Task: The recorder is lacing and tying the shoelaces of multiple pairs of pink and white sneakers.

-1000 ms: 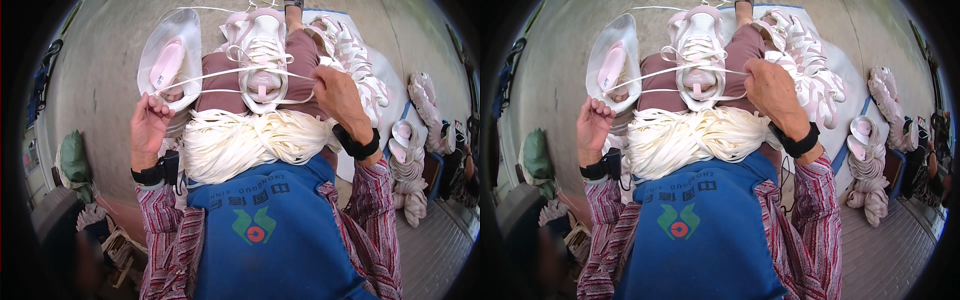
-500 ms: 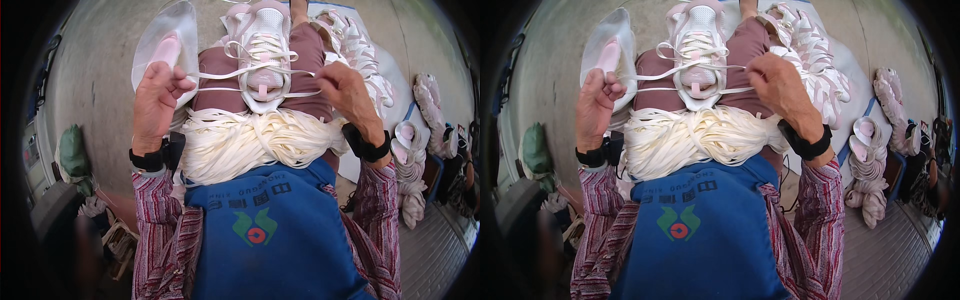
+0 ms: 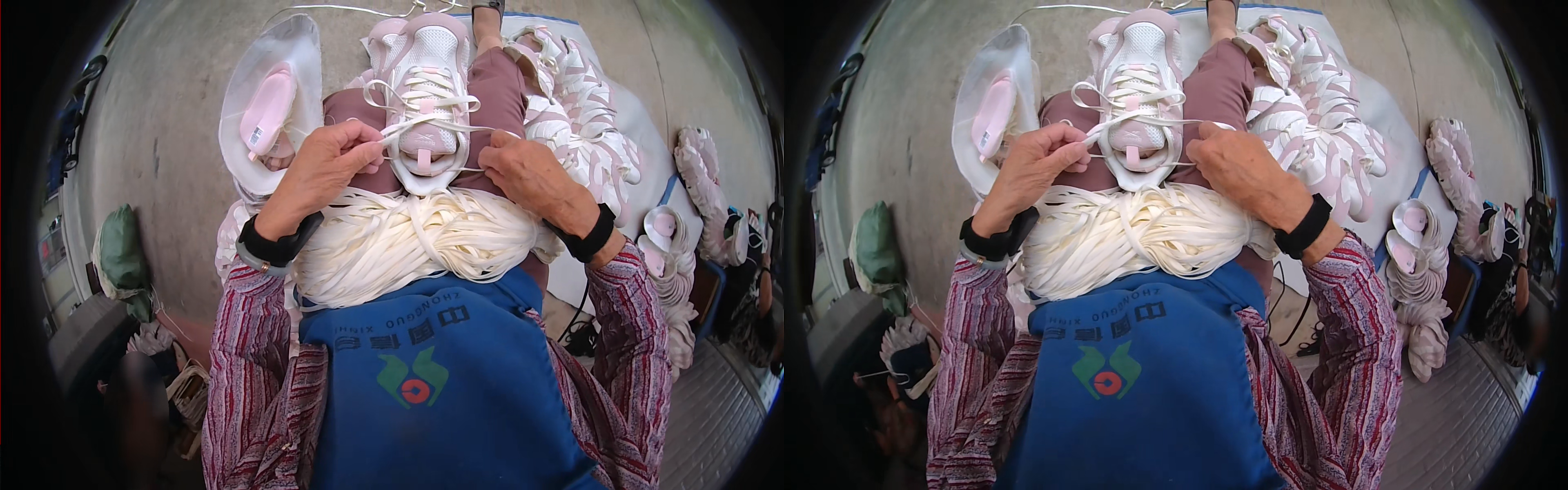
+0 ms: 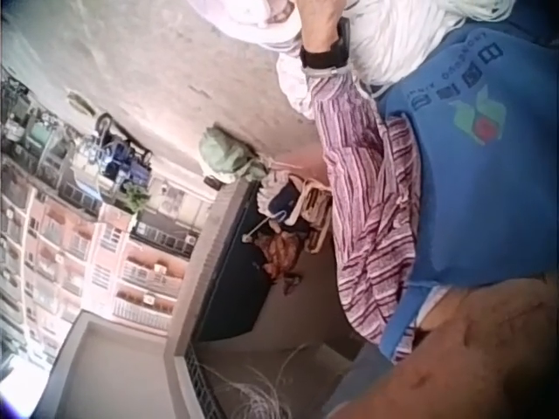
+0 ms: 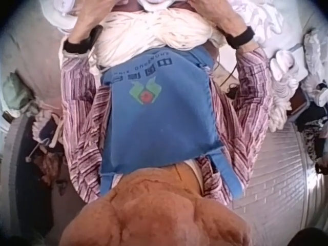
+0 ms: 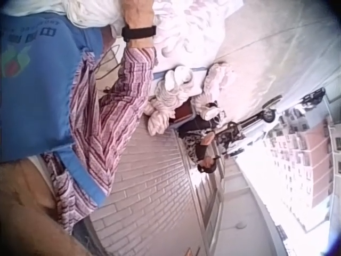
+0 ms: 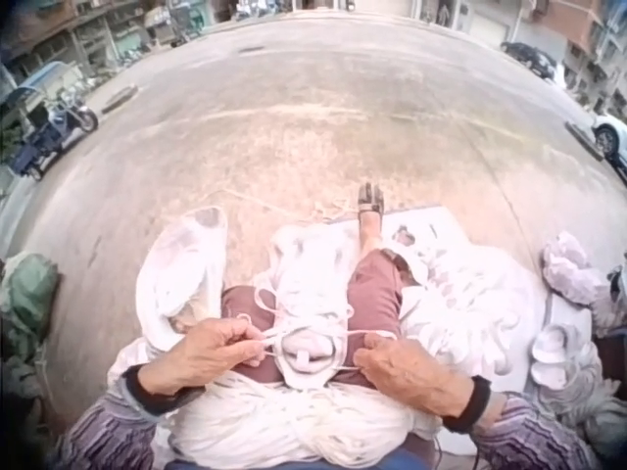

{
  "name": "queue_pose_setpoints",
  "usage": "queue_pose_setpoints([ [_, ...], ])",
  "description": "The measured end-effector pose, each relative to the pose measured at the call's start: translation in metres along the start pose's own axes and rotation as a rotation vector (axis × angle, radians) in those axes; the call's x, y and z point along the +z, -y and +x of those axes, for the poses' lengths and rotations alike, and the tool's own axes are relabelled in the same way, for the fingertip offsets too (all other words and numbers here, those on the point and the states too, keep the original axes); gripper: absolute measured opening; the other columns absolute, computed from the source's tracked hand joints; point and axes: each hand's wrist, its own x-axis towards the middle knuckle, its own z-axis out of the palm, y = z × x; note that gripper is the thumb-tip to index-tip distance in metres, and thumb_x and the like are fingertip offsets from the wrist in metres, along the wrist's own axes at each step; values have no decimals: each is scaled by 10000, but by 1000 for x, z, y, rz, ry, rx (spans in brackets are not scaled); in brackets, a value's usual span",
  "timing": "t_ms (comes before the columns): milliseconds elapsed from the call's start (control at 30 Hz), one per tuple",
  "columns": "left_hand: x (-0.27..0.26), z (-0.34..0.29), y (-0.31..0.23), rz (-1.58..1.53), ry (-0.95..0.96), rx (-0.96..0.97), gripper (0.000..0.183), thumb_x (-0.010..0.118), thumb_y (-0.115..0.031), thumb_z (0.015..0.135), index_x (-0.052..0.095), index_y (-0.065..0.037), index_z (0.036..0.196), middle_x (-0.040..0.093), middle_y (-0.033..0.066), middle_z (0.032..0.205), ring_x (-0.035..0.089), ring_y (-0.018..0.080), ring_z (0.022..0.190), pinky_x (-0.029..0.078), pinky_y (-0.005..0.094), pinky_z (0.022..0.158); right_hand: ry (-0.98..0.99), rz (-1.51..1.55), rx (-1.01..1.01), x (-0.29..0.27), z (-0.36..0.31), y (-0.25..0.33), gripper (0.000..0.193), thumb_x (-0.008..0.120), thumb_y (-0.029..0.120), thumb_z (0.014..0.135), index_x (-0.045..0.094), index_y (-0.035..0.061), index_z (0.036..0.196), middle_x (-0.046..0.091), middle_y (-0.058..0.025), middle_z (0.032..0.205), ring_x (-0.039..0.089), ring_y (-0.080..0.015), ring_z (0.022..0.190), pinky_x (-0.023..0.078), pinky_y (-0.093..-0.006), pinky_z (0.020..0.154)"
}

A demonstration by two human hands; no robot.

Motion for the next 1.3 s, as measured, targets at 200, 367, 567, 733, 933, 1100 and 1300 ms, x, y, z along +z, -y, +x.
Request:
queue_pose_setpoints([
  [200, 0, 8, -6, 549, -7, 92, 214, 584, -197, 916, 637, 9, 938, 601, 59, 718, 546, 127, 662, 424, 298, 592, -172, 107, 107, -13, -1, -14, 52, 592, 50, 809, 583, 7, 835, 565, -159, 800, 593, -353, 773, 477, -406, 694],
  [367, -1, 16, -3, 733, -209, 197, 189, 591, -185, 894, 654, -11, 935, 604, 126, 669, 575, 228, 600, 448, 336, 599, -59, 20, 176, -16, -2, 13, 88, 611, 63, 800, 600, 5, 865, 573, -156, 881, 609, -339, 807, 486, -413, 719],
  [567, 3, 15, -5, 699, -297, 228, 175, 591, -190, 893, 669, -43, 949, 645, 131, 754, 613, 261, 659, 462, 350, 624, 5, -40, 0, 0, 7, 1, 73, 608, 78, 819, 581, 17, 846, 577, -148, 871, 609, -345, 762, 490, -406, 670],
  [733, 4, 17, 4, 712, -255, 234, 163, 594, -180, 890, 671, -53, 956, 644, 130, 813, 610, 259, 718, 459, 354, 651, -120, 151, 113, -7, 16, -2, 65, 589, 69, 819, 591, 5, 806, 603, -159, 793, 603, -361, 731, 483, -410, 654],
  [933, 3, 26, 5, 726, -285, 297, 151, 574, -149, 885, 647, -32, 948, 620, 142, 797, 594, 294, 739, 454, 368, 680, -190, 27, 51, -8, 25, -2, 124, 565, 116, 840, 611, 11, 793, 625, -172, 768, 610, -369, 734, 481, -444, 658],
  [1100, 2, 32, 6, 703, -295, 333, 161, 562, -160, 887, 616, -9, 904, 616, 157, 804, 590, 311, 748, 455, 372, 697, -153, 382, 312, -20, 30, 7, 169, 577, 148, 849, 651, -3, 863, 661, -166, 815, 633, -307, 730, 487, -376, 651],
  [1300, -1, 37, -2, 631, -225, 223, 213, 551, -191, 885, 610, 13, 872, 624, 165, 795, 590, 310, 739, 452, 369, 688, -229, 425, 210, -13, 31, 4, 180, 591, 158, 851, 647, -11, 868, 621, -180, 795, 601, -312, 745, 463, -365, 691],
])
